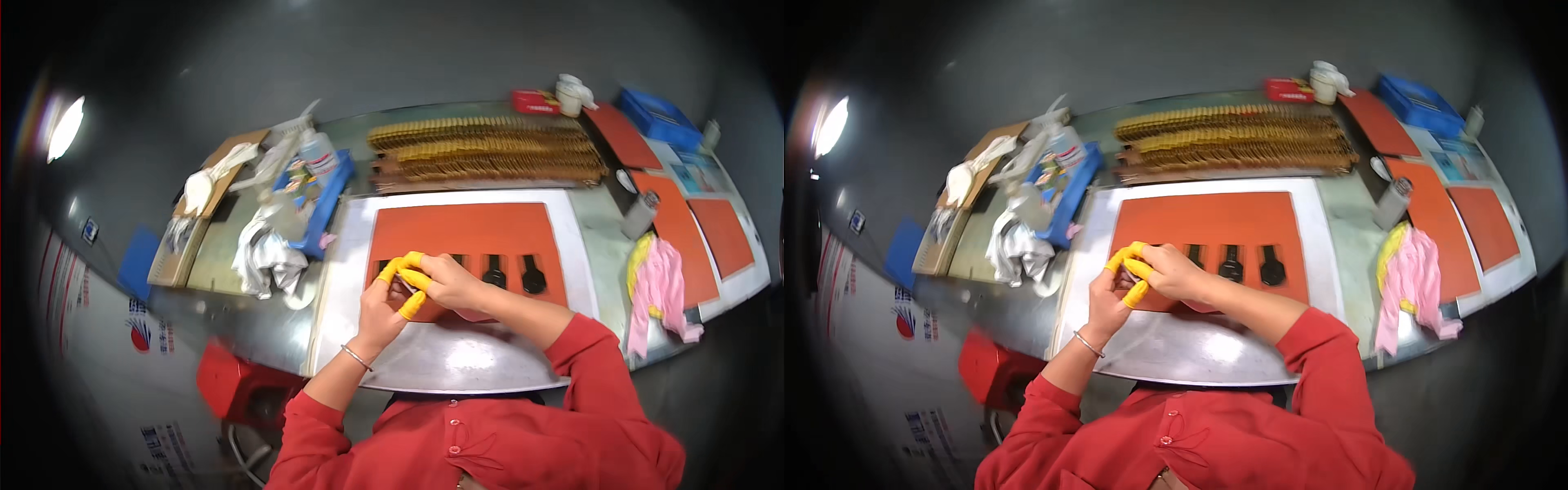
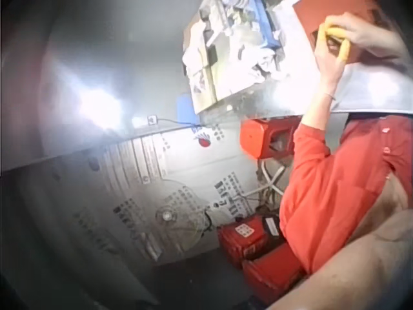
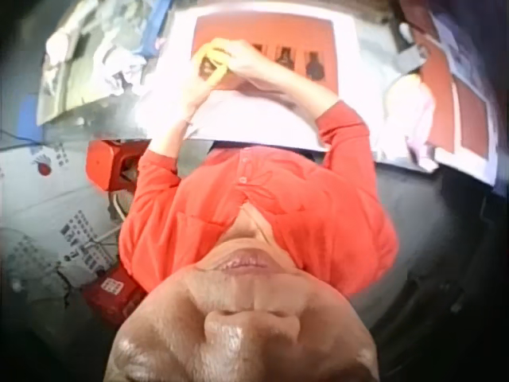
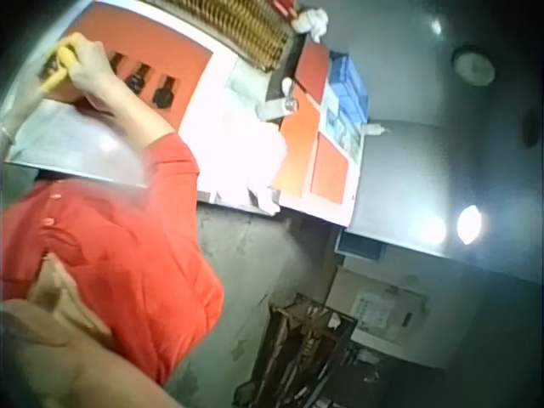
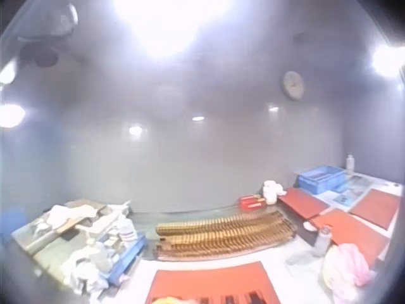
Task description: The person wipes the surface of four dark, bottle-shaped decorative items arranged on a red mat using a yellow cloth. They repeatedly rub each item individually, occasionally reaching for a spray bottle to apply liquid to the cloth before continuing the wiping process.
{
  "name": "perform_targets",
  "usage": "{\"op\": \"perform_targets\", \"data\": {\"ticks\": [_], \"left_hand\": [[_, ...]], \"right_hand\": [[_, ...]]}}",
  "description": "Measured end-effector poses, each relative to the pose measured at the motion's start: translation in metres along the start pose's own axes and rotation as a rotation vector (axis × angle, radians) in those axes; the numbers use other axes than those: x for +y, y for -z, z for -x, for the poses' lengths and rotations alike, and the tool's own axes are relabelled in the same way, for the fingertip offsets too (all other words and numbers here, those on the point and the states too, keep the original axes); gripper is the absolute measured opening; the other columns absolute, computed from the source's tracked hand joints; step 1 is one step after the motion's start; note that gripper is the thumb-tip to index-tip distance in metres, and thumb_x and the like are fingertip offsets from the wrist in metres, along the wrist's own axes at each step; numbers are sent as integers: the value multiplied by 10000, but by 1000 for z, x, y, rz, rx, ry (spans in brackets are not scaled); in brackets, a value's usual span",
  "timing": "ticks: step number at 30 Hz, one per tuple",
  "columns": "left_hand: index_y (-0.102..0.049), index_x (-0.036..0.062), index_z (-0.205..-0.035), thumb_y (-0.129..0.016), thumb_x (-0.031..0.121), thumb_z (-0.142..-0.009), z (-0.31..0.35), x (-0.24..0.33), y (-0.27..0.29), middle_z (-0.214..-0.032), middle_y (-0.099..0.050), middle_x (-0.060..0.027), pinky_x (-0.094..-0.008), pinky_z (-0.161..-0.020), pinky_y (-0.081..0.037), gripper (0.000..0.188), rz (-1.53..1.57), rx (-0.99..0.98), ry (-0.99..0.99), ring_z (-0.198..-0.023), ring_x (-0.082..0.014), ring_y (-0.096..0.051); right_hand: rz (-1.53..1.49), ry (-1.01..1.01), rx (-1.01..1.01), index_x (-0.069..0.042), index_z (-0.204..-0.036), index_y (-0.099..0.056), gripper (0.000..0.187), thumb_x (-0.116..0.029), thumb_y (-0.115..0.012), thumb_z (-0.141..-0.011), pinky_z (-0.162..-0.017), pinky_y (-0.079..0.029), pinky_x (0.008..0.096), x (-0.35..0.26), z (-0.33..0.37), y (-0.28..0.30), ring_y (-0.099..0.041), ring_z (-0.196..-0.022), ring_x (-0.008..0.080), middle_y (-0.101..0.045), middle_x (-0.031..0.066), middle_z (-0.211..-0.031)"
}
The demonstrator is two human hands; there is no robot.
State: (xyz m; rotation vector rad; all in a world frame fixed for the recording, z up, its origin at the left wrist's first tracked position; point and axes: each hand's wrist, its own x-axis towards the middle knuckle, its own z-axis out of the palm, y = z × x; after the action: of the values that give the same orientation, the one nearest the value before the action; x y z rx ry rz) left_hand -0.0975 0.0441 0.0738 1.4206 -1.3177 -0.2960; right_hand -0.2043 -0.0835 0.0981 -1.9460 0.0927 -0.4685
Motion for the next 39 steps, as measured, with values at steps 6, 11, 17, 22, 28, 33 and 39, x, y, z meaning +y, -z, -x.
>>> {"op": "perform_targets", "data": {"ticks": [6, 11, 17, 22, 28, 33, 39], "left_hand": [[-477, -51, -1198, -718, 167, -759, 20, -19, 35, -984, -602, -145, -296, -725, -519, 546, 34, 165, -7, -852, -205, -630], [-472, -9, -1187, -717, 207, -742, 2, -25, 89, -1081, -508, -128, -342, -870, -412, 552, -317, 330, -144, -1008, -244, -505], [-465, -47, -1166, -691, 157, -755, -39, -76, 174, -1153, -451, -182, -377, -920, -377, 511, -519, 677, -95, -1069, -324, -468], [-396, -78, -1212, -721, 226, -736, -71, -107, 190, -1192, -437, -217, -386, -942, -368, 651, -544, 655, -11, -1108, -359, -448], [-351, -67, -1246, -780, 335, -662, -85, -127, 186, -1196, -464, -234, -394, -911, -399, 828, -431, 641, 124, -1100, -363, -477], [-419, -47, -1188, -776, 283, -668, -89, -125, 188, -1127, -500, -197, -386, -885, -411, 712, -401, 609, 213, -1049, -333, -503], [-470, -34, -1135, -788, 257, -658, -90, -121, 190, -1082, -525, -180, -369, -864, -418, 643, -356, 606, 232, -1017, -318, -520]], "right_hand": [[-683, -294, -116, -30, -969, -560, 166, -164, -575, -872, -469, -378, 187, -2, -35, -40, -496, -572, 53, -577, 7, -773], [-696, -355, -8, -65, -898, -585, 111, -172, -578, -867, -429, -381, 207, -3, -97, -39, -482, -491, 73, -550, -4, -663], [-890, -247, -32, -80, -858, -552, 160, -192, -457, -922, -367, -308, 223, -29, -194, -12, -384, -409, 75, -496, -4, -597], [-1033, -139, -4, -78, -883, -544, 147, -173, -439, -922, -371, -347, 225, -10, -253, -24, -444, -433, 90, -535, 21, -642], [-1097, -166, 71, -61, -859, -563, 170, -192, -470, -914, -354, -348, 215, -7, -283, -42, -469, -430, 90, -564, 33, -658], [-1087, -145, 9, -75, -872, -554, 181, -150, -396, -919, -345, -354, 224, 0, -296, -42, -439, -395, 92, -546, 33, -628], [-1103, -129, 42, -67, -858, -566, 186, -160, -417, -920, -352, -375, 232, -1, -302, -42, -476, -420, 102, -574, 47, -647]]}}
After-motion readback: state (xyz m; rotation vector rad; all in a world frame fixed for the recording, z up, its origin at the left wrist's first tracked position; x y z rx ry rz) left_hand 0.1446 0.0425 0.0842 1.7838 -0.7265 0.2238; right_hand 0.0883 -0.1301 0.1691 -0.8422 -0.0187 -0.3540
